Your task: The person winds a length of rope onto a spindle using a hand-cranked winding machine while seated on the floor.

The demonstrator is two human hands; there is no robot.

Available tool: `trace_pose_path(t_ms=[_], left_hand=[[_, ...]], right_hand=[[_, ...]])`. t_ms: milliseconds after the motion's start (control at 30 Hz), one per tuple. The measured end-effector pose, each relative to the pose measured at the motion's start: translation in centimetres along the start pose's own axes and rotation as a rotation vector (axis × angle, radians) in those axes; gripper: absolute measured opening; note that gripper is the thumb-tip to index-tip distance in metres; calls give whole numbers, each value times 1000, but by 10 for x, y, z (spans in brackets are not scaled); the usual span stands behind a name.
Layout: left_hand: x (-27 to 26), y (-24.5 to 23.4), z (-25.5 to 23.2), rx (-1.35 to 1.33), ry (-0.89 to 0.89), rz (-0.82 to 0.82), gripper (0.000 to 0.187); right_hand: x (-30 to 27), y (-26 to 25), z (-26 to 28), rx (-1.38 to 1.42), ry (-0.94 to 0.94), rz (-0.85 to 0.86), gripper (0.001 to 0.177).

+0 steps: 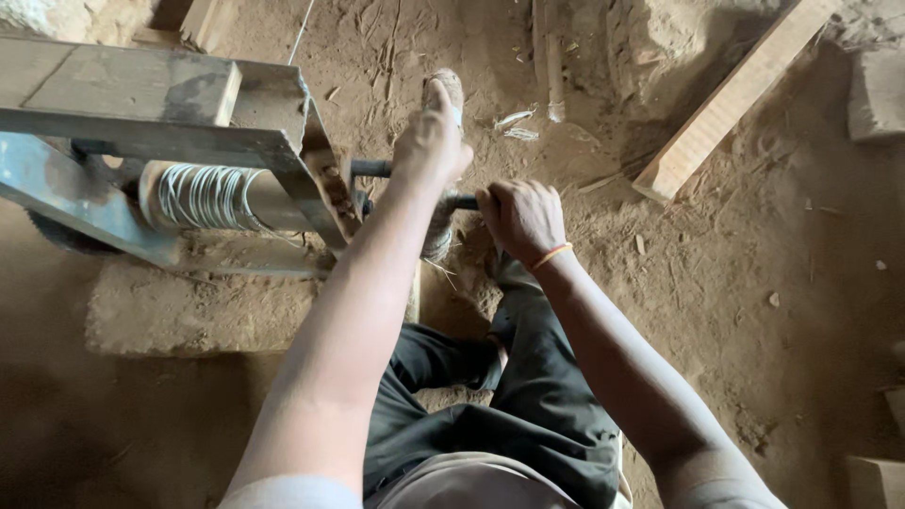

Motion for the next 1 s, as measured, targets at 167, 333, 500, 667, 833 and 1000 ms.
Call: trace_pose_path(t_ms=[167, 333, 500, 667, 833, 1000], left_hand=[[53, -7, -3, -13, -92, 59, 53], [64, -15, 11, -436, -225, 62, 42], [-23, -14, 12, -597, 222, -99, 88], [-140, 10, 40, -338, 504, -364, 87], [-154, 33, 52, -176, 416, -359, 94], [-118, 12, 32, -363, 455, -373, 87]], right_hand=[[50, -8, -13, -137, 19, -107, 45], [102, 15, -47, -86, 51, -96, 47], [168, 109, -101, -103, 177, 86, 47], [174, 248, -129, -74, 157, 431, 59], [127, 330, -101, -154, -185, 658, 63], [40, 362, -87, 7, -82, 690, 45]])
Point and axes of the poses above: each hand's wrist, its own x-axis towards the middle knuckle, its own y-axis out of the palm, z = x × y, the point moved 10 cm from there along x, towards the middle knuckle, and after that the axes turned 14 degrees about -x, right-handed, at the moved point
